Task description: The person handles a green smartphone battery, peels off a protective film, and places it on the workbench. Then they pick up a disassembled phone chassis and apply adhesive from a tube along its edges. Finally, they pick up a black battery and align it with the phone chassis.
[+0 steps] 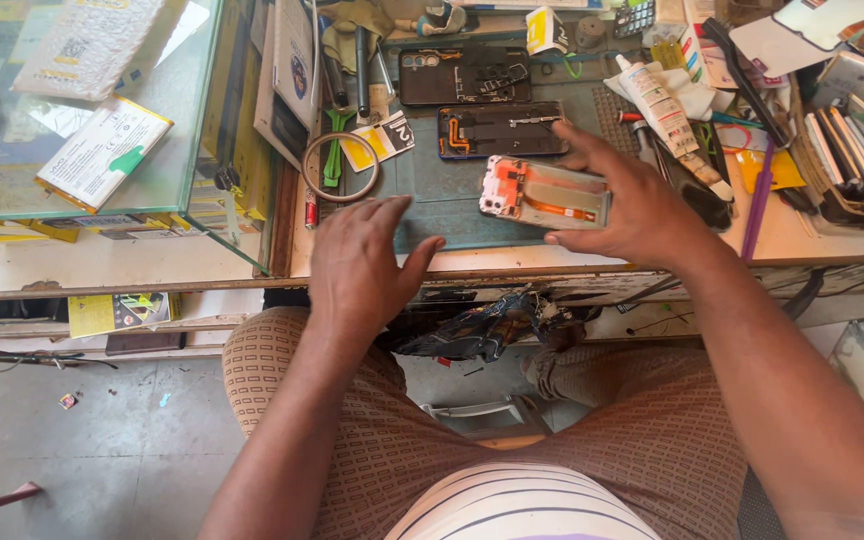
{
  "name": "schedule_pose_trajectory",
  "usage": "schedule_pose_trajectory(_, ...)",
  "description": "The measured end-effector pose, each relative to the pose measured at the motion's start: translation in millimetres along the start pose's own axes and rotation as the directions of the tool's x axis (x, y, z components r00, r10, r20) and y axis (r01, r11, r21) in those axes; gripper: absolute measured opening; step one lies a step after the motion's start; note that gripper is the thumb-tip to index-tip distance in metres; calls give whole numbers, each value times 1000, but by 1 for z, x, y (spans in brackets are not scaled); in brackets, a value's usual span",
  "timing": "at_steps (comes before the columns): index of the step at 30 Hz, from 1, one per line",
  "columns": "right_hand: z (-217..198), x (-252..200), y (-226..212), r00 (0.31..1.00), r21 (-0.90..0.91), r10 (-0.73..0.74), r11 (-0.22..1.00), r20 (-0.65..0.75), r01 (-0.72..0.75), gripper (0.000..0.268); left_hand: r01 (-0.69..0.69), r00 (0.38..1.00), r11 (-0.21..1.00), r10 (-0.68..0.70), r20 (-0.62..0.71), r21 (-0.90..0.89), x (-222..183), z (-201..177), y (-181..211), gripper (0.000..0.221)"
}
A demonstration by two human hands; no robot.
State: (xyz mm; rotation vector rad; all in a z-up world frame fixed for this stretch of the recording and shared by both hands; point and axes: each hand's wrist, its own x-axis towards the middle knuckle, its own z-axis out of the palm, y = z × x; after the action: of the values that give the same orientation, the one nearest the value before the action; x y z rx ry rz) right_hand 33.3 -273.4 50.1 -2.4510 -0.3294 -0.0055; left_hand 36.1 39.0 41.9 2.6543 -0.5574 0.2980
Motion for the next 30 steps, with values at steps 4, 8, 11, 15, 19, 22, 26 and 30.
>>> schedule_pose_trajectory(4, 10, 14, 2, 991, -7, -130, 991, 15, 130, 112, -106, 992, 989, 98, -78, -108, -3, 17, -7, 42)
schedule_pose_trajectory(8, 12, 22, 1, 989, -60, -135, 988, 62, 139, 110, -136, 984, 980, 118, -130, -143, -6, 21, -14, 37)
schedule_pose_trajectory(11, 12, 26, -1, 991, -139, 16, 990, 135, 3, 110, -140, 984, 980, 122, -129, -141, -6, 21, -16, 35)
schedule_pose_trajectory(15, 12, 29, 0, 983, -158, -125, 977, 137, 146, 109, -128, 987, 979, 110, -118, -158, -6, 22, -16, 33)
schedule_pose_trajectory(19, 10, 32, 0, 961, -176, -197, 957, 192, 231, 106, -120, 989, 979, 103, -108, -165, -7, 22, -16, 33)
schedule_pose_trajectory(22, 8, 35, -2, 950, -184, -200, 951, 241, 247, 106, -129, 987, 978, 111, -114, -165, -7, 22, -16, 32)
schedule_pose_trajectory(26, 5, 42, -5, 934, -166, -245, 942, 259, 293, 107, -131, 987, 977, 113, -112, -171, -8, 23, -18, 35)
schedule_pose_trajectory(30, 3, 42, -7, 930, -151, -240, 945, 278, 289, 106, -139, 987, 974, 121, -108, -178, -9, 22, -19, 38)
